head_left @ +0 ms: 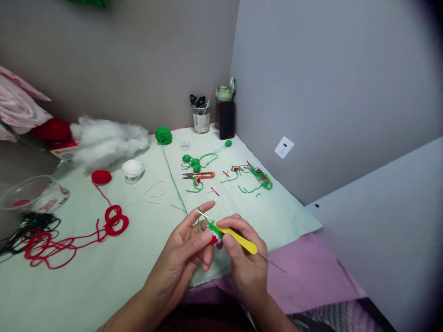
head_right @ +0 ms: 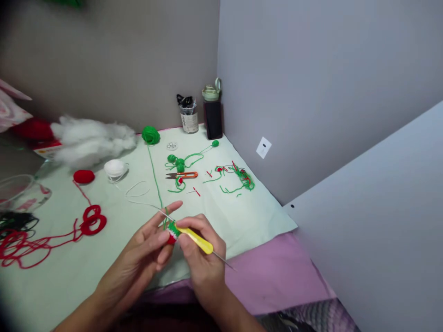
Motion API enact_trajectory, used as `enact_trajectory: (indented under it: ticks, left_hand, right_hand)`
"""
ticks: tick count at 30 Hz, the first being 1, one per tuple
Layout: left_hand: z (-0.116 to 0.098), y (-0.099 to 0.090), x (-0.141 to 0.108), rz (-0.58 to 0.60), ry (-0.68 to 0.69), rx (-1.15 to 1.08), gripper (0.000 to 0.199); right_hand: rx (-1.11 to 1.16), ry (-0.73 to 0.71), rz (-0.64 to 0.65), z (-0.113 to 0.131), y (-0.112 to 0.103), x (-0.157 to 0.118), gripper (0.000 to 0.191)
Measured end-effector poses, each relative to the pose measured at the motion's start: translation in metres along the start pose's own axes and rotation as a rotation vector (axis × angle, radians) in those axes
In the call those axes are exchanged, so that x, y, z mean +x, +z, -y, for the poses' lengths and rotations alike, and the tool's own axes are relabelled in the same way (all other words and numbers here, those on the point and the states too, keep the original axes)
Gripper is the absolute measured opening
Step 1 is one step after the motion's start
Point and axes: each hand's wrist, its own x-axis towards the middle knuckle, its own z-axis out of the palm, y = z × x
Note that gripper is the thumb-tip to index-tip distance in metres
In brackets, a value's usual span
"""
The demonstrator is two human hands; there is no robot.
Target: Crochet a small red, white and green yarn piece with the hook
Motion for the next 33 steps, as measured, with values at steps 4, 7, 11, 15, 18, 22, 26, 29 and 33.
enact_trajectory:
  ticks: [4,7,11,15,18,22,26,29,33]
  left_hand:
    - [-0.010,-0.018,-0.009,-0.040,0.102,0.049,0.072]
    - [-0.012,-0.033,-0.019,-0.069,0.126,0.048,0.065]
    - [-0.008,-0.050,-0.034,-0.045,0.155,0.036,0.060]
    - [-0.002,-0.057,-0.047,-0.004,0.189,0.037,0.061]
    - [-0.001,-0.057,-0.053,0.027,0.199,0.050,0.063]
    - [0.000,-0.052,-0.055,0.003,0.211,0.058,0.063]
    - [0.002,-0.049,-0.053,-0.035,0.192,0.035,0.065]
    - [0.004,-0.049,-0.051,-0.032,0.194,0.024,0.065]
    - [0.005,-0.051,-0.048,-0.014,0.201,0.042,0.064]
  right_hand:
    - [0.120,0.118,0.089,-0.008,0.013,0.001,0.018]
    - [0.251,0.205,0.033,-0.010,0.028,0.002,0.015]
    - [0.243,0.258,0.039,-0.007,0.044,-0.001,0.014]
    - [0.064,0.169,0.191,-0.002,0.046,-0.009,0.011]
    - [0.018,0.064,0.257,0.001,0.042,-0.016,0.016]
    - [0.055,0.102,0.233,0.001,0.039,-0.024,0.019]
    - [0.032,0.109,0.211,-0.001,0.037,-0.023,0.017]
    - [0.006,0.061,0.199,-0.002,0.035,-0.020,0.014]
    - [0.030,0.107,0.212,-0.002,0.033,-0.018,0.015]
